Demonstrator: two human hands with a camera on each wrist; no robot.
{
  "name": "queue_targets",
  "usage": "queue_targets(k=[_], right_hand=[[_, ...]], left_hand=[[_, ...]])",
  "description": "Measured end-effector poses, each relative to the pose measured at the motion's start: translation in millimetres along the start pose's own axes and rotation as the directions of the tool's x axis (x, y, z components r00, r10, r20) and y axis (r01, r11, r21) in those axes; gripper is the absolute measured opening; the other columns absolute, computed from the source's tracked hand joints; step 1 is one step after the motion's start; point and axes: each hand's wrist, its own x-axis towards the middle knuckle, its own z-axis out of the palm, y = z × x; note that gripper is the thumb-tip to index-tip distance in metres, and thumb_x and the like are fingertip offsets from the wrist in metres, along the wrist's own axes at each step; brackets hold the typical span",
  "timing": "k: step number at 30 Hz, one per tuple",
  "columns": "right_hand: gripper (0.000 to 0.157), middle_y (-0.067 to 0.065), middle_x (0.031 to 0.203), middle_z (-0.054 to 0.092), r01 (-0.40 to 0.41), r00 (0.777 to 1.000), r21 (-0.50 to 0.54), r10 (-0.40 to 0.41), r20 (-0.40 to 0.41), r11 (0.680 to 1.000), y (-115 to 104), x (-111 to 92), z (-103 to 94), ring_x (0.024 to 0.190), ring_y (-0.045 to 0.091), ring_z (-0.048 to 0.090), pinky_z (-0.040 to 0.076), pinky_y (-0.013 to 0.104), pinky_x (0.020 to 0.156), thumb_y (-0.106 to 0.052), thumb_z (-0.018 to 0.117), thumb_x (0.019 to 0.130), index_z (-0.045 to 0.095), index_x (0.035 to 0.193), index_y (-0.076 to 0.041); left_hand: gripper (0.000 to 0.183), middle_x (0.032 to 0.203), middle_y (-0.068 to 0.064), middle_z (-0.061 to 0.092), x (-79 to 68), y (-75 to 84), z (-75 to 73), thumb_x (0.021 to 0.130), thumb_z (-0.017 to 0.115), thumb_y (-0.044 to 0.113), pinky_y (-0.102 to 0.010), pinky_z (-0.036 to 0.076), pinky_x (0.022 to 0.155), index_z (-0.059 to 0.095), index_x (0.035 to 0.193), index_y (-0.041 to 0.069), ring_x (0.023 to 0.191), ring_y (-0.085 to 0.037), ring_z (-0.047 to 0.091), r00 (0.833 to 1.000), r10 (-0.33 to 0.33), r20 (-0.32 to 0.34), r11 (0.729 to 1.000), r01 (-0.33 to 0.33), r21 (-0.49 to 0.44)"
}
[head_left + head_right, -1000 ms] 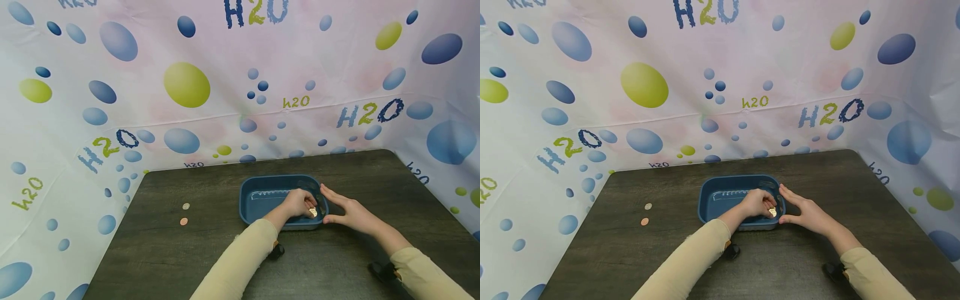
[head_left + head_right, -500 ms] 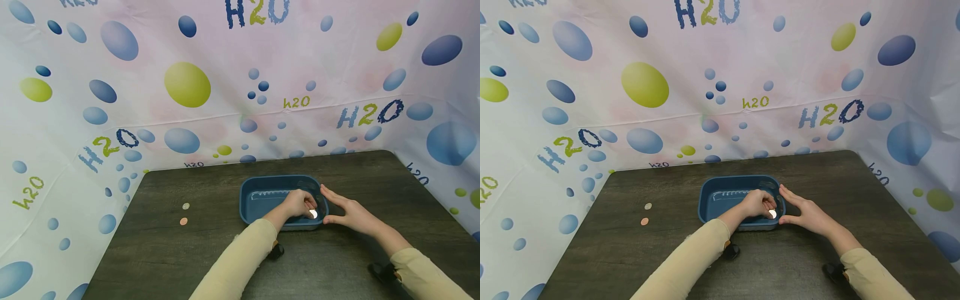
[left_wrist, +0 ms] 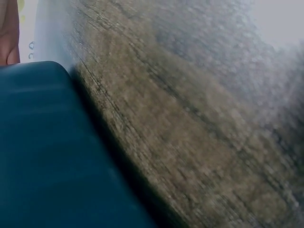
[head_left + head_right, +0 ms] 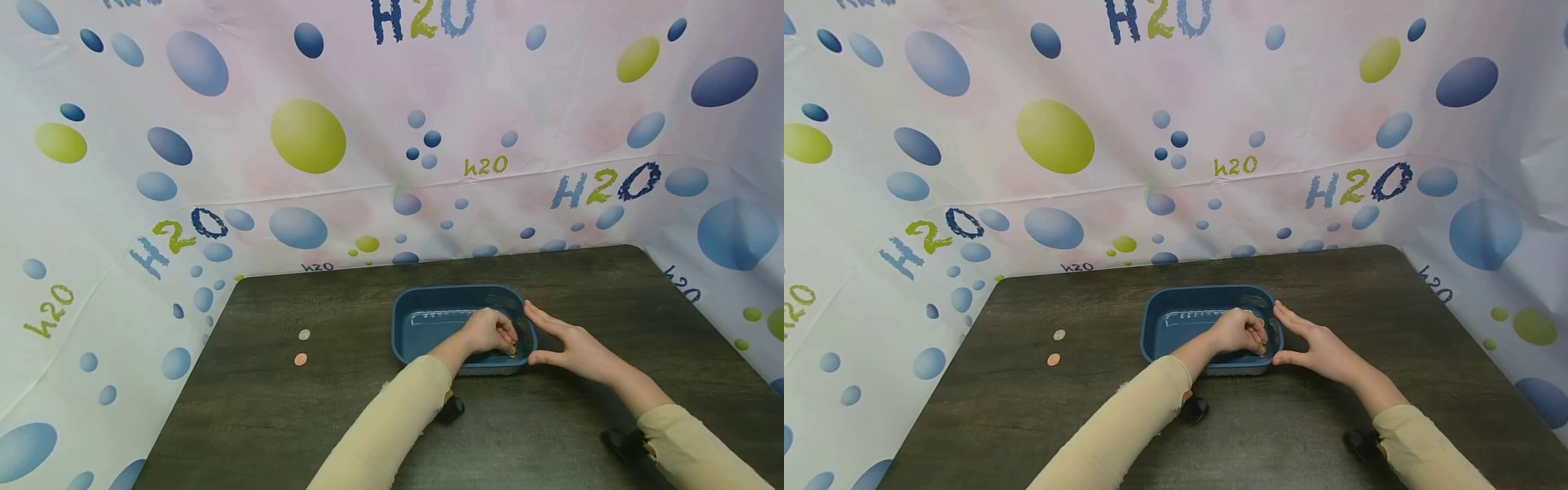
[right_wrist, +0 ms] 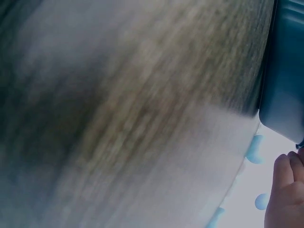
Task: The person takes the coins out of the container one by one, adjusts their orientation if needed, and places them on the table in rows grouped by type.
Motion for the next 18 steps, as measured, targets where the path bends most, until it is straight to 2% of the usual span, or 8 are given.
queue_targets(k=[4,11,18], right_hand=[[0.087,0.011,0.156,0.017,-0.009,1.0,0.001,0.009,0.003,1.0,-1.1,0.2,-1.0,0.129,0.049,0.034,0.04,0.065,0.089,-0.034,0.072,0.085,0.023,0.152,-0.007],[0.087,0.013,0.156,0.018,-0.012,1.0,-0.005,0.012,0.004,1.0,-2.0,0.1,-1.5,0.128,0.049,0.035,0.041,0.064,0.088,-0.035,0.072,0.085,0.023,0.152,-0.008],[0.087,0.016,0.155,0.019,-0.018,1.0,0.001,0.018,0.01,1.0,-1.6,0.5,-1.2,0.129,0.049,0.034,0.04,0.065,0.088,-0.035,0.072,0.085,0.023,0.152,-0.008]], left_hand=[[0.008,0.066,0.008,0.063,-1.1,0.9,-2.1,0.079,0.079,0.008,-0.015,0.047,0.058,0.072,0.076,0.009,0.061,-0.002,0.058,1.0,0.016,0.023,1.0,-0.016,0.016],[0.005,0.07,0.007,0.064,-1.5,1.5,-3.4,0.082,0.076,0.007,-0.015,0.047,0.061,0.073,0.078,0.008,0.064,-0.002,0.059,0.999,0.01,0.033,1.0,-0.01,-0.017],[0.004,0.068,0.005,0.065,-4.3,4.3,-5.1,0.083,0.075,0.007,-0.018,0.049,0.061,0.072,0.08,0.007,0.065,-0.007,0.062,1.0,0.007,-0.003,0.992,-0.007,-0.124]])
